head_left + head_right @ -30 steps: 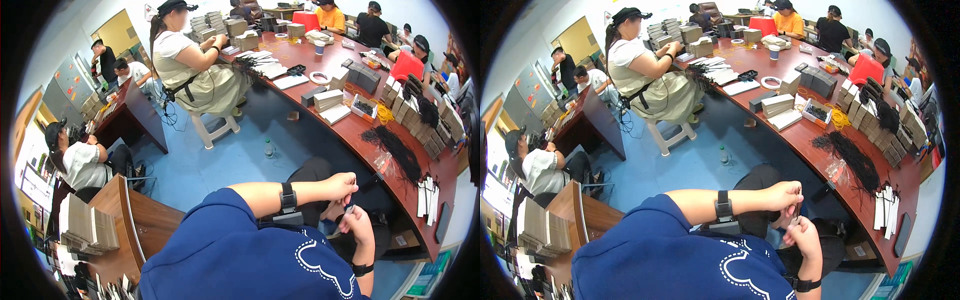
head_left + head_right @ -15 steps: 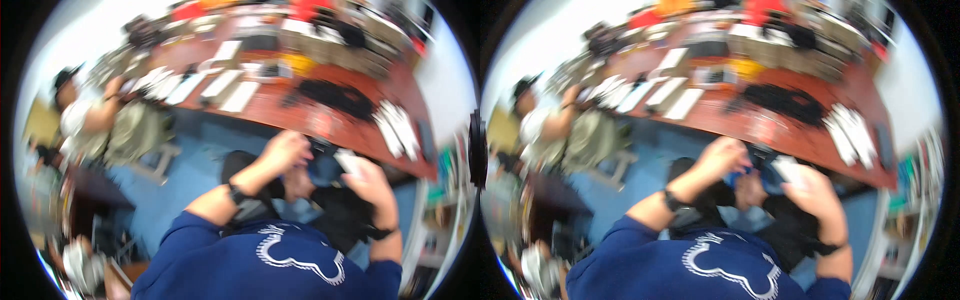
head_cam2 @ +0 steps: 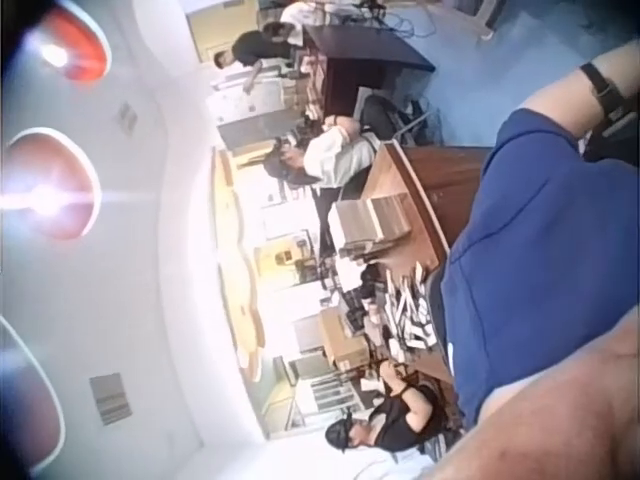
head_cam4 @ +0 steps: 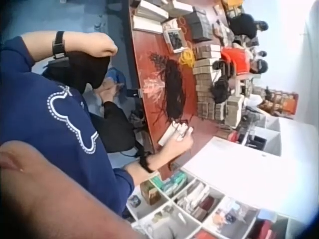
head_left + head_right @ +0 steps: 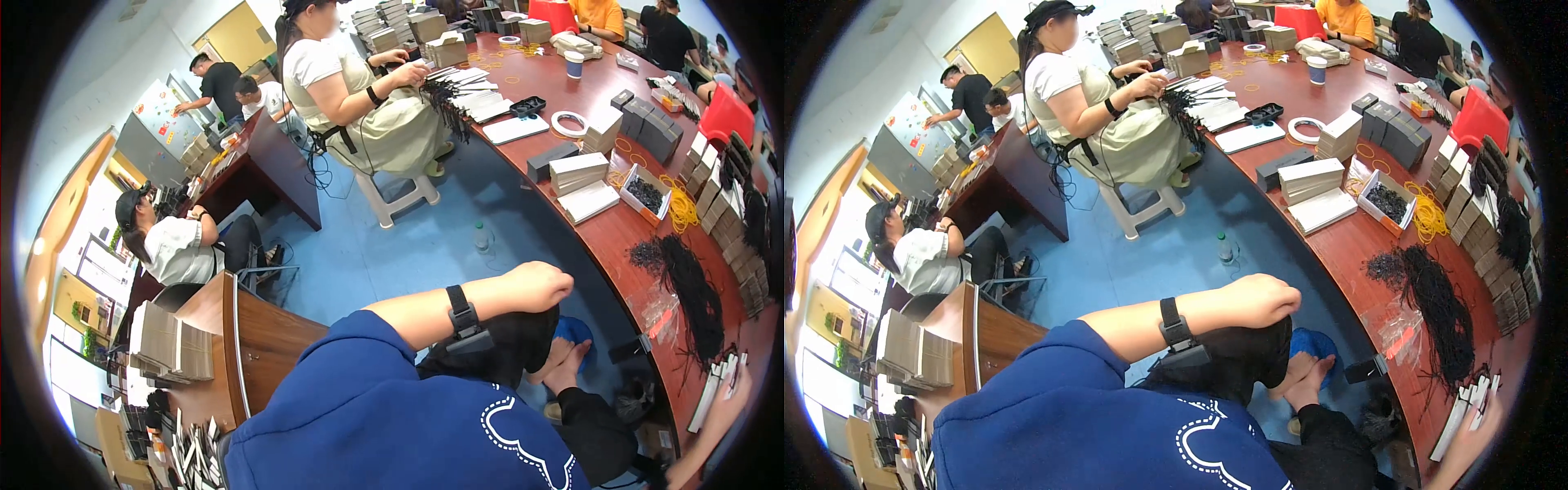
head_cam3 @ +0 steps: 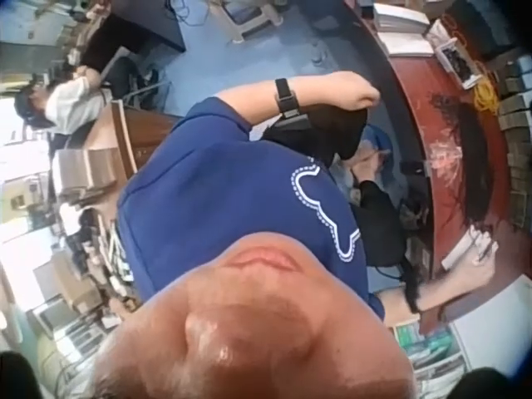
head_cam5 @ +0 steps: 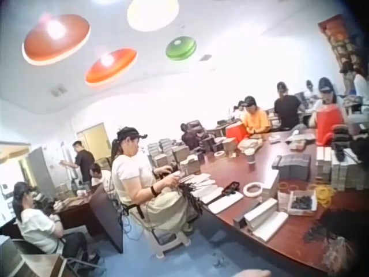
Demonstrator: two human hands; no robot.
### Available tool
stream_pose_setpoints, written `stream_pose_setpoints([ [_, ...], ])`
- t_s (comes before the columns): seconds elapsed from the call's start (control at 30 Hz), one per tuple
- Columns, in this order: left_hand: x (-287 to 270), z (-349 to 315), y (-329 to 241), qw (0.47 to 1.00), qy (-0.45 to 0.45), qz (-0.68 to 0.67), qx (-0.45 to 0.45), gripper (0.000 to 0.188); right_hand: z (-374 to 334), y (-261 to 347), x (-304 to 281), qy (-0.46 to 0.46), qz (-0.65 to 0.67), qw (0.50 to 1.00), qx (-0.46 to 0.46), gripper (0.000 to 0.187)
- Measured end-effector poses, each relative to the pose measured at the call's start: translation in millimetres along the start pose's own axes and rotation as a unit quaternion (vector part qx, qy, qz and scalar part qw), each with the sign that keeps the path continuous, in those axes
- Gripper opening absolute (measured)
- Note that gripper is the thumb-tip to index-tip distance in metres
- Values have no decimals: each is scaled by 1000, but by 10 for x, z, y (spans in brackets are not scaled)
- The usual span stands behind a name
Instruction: Assembling or knotting small black cords with white paper tags in a production environment.
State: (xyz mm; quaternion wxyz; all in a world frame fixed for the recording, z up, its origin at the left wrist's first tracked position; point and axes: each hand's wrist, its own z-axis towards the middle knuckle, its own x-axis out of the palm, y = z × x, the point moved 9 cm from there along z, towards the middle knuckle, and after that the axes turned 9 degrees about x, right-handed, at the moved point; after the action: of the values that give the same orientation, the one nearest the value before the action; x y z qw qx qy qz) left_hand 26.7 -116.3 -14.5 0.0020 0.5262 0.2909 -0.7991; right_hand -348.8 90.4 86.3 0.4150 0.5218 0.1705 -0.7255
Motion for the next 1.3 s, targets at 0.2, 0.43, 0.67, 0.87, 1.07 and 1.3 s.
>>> stream_pose_setpoints([
  [0.2,260,-326,704,990,-16,-76,-118,37,-1411,835,962,386,301,852,-187,18],
  [0.43,427,-411,911,987,69,4,-145,40,-1617,-596,1905,437,-24,890,130,38],
  [0.67,325,-383,640,998,26,48,17,35,-1591,-359,1987,422,-92,902,6,43],
  [0.87,344,-538,1014,988,63,36,-136,37,-1606,-183,2194,486,-122,865,9,49],
  [1.07,311,-864,1452,965,70,37,-252,38,-1601,-132,2127,479,-117,870,18,50],
  [1.3,373,-855,1538,963,76,39,-255,38,-1598,-118,2068,530,-159,832,45,54],
])
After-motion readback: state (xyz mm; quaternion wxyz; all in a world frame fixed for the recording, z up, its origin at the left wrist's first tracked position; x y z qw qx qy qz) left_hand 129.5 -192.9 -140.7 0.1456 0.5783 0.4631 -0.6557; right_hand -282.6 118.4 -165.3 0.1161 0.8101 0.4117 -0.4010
